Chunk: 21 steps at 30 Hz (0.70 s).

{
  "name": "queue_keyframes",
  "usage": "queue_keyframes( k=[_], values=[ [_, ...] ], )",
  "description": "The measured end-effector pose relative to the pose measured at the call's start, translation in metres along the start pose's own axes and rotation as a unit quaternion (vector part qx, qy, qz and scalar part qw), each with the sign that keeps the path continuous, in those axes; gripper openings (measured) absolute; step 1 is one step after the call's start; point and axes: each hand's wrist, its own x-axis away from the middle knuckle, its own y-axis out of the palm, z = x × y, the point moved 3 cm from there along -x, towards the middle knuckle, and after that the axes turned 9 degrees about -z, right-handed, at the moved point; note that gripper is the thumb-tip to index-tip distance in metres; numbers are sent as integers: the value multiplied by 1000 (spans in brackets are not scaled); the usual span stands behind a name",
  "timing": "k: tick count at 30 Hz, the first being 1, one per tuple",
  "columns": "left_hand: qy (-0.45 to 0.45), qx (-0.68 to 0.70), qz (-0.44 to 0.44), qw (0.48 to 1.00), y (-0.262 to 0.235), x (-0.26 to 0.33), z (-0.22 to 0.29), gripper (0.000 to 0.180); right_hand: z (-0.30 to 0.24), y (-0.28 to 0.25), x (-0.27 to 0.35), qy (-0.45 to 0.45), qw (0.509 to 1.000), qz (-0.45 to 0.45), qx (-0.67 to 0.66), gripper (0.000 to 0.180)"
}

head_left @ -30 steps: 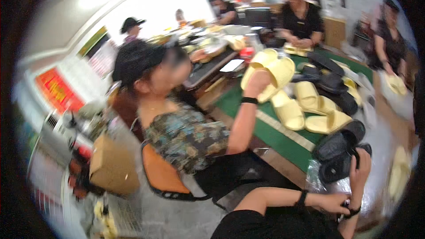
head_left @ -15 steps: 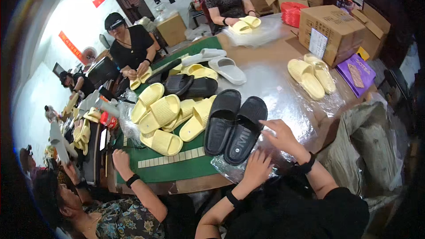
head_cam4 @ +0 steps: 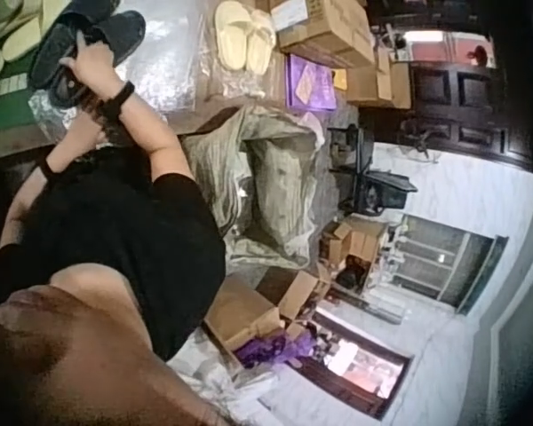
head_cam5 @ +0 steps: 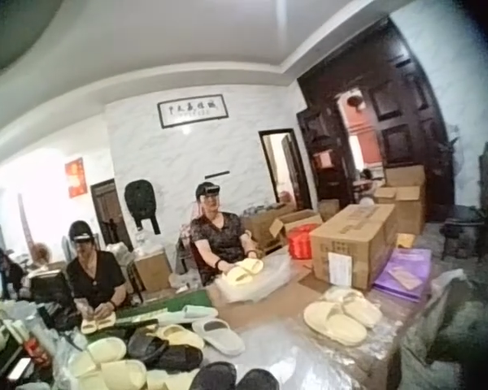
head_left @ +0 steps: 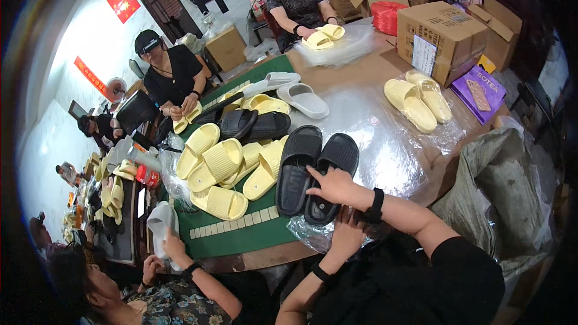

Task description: Checking and putting sandals into plastic bags for shipping.

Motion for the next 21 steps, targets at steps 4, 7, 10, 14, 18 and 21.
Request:
queue_keyframes(
  k=[4, 7, 10, 14, 18, 21],
  values=[
    [-42, -44, -119, 991, -12, -5, 6, 43, 15, 2, -25, 34, 996, 81, 29, 73],
    [7, -47, -31, 998, -13, -2, 0, 43, 19, -7, -30, 37, 992, 112, 45, 68],
    [5, 2, -13, 1000, -21, -6, 0, 45, 29, -23, -15, 34, 983, 178, 24, 63],
    [14, -22, -20, 999, -27, -14, 3, 44, 53, -52, 18, 33, 969, 241, -51, 56],
    [19, 39, 43, 998, -25, -19, 0, 41, 66, -71, 59, 1, 940, 313, -138, 54],
    [-12, 25, 9, 1000, -39, -23, -7, 39, 88, -61, 87, 43, 931, 324, -159, 53]
  ],
)
